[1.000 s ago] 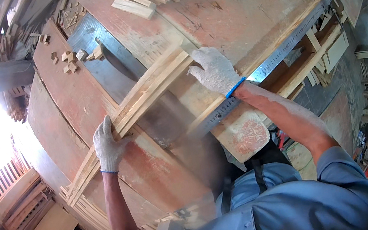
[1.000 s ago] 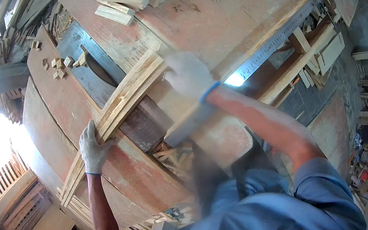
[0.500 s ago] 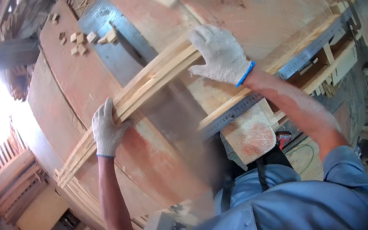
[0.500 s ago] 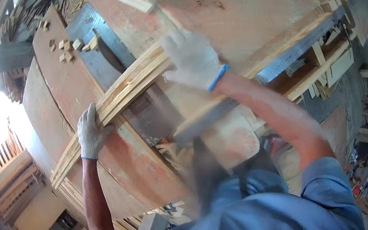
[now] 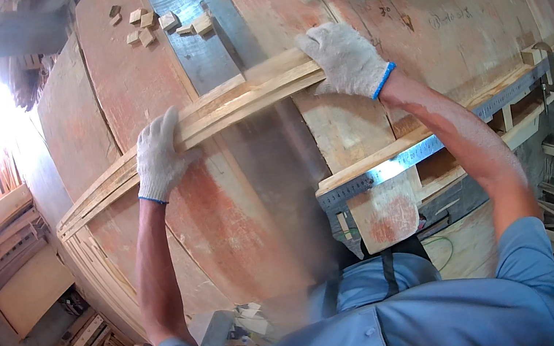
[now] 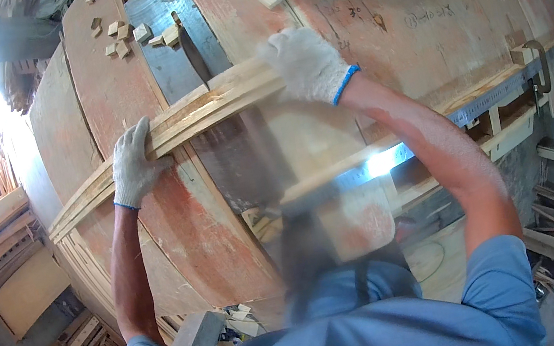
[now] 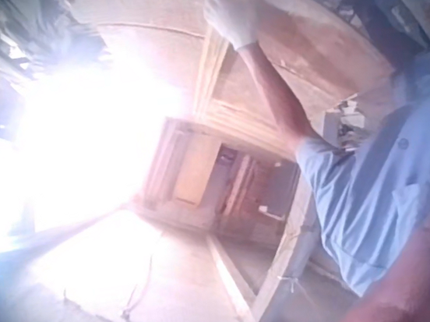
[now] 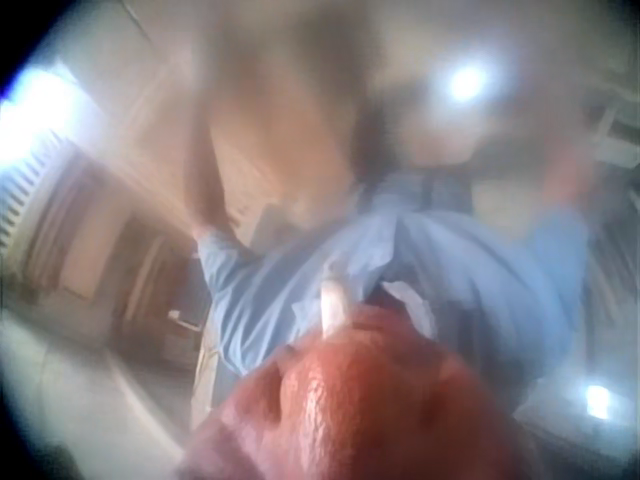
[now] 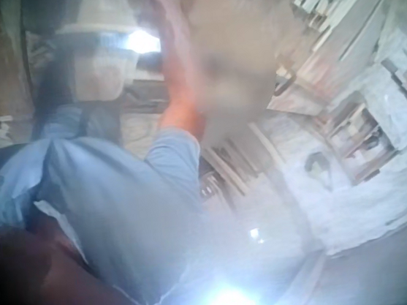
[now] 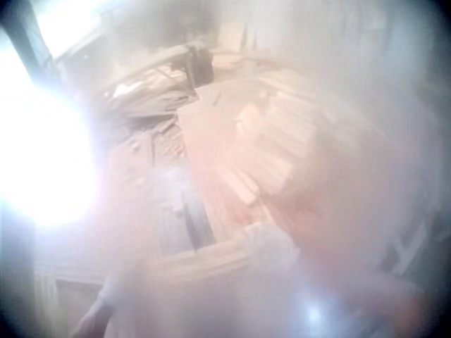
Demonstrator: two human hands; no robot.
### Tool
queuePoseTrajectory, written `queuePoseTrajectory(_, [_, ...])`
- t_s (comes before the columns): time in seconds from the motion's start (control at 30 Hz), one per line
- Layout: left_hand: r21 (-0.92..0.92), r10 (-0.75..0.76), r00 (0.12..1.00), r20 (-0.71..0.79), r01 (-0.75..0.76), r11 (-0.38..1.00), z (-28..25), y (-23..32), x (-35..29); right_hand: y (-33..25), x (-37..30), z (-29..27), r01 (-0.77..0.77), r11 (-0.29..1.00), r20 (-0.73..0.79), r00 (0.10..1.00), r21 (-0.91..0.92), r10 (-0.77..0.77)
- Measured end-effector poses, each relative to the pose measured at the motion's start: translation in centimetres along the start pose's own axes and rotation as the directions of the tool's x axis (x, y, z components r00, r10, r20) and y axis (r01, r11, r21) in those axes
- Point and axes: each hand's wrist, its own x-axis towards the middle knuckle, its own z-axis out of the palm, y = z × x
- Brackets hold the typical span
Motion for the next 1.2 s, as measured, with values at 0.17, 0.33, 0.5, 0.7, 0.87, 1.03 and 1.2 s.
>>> queuePoseTrajectory(0.17, [-0.007,0.002,1.0,-0.006,-0.002,1.0,-0.2,-0.8,1.1,0.9,1.4,0.7,-0.04,0.999,0.09,0.995,-0.021,0.041])
queuePoseTrajectory(0.33, [-0.011,0.044,0.996,-0.073,-0.045,0.999,0.2,-1.8,2.4,1.9,2.5,1.3,-0.006,0.999,0.02,1.0,-0.039,0.007])
queuePoseTrajectory(0.5, [-0.041,0.025,0.991,-0.128,-0.03,0.999,0.6,-3.7,4.0,1.6,5.3,-0.6,-0.154,0.986,-0.034,0.987,0.068,0.156])
queuePoseTrajectory(0.7, [-0.041,-0.01,0.988,-0.153,0.004,0.999,0.7,-1.7,2.1,0.0,0.7,-1.7,-0.242,0.948,-0.25,0.924,0.205,0.29])
queuePoseTrajectory(0.87, [-0.013,0.162,0.971,-0.175,-0.167,0.986,1.2,1.2,-4.4,1.4,-5.3,-12.1,-0.581,0.693,-0.051,0.75,0.428,0.66])
queuePoseTrajectory(1.03, [0.039,0.207,0.976,-0.058,-0.205,0.978,2.0,6.7,-9.3,12.0,-6.1,-17.3,-0.622,0.618,-0.297,0.547,0.481,0.782])
queuePoseTrajectory(1.2, [-0.026,0.199,0.966,-0.163,-0.205,0.978,1.7,12.2,-10.1,21.8,0.2,-27.2,-0.733,0.592,-0.202,0.557,0.335,0.805])
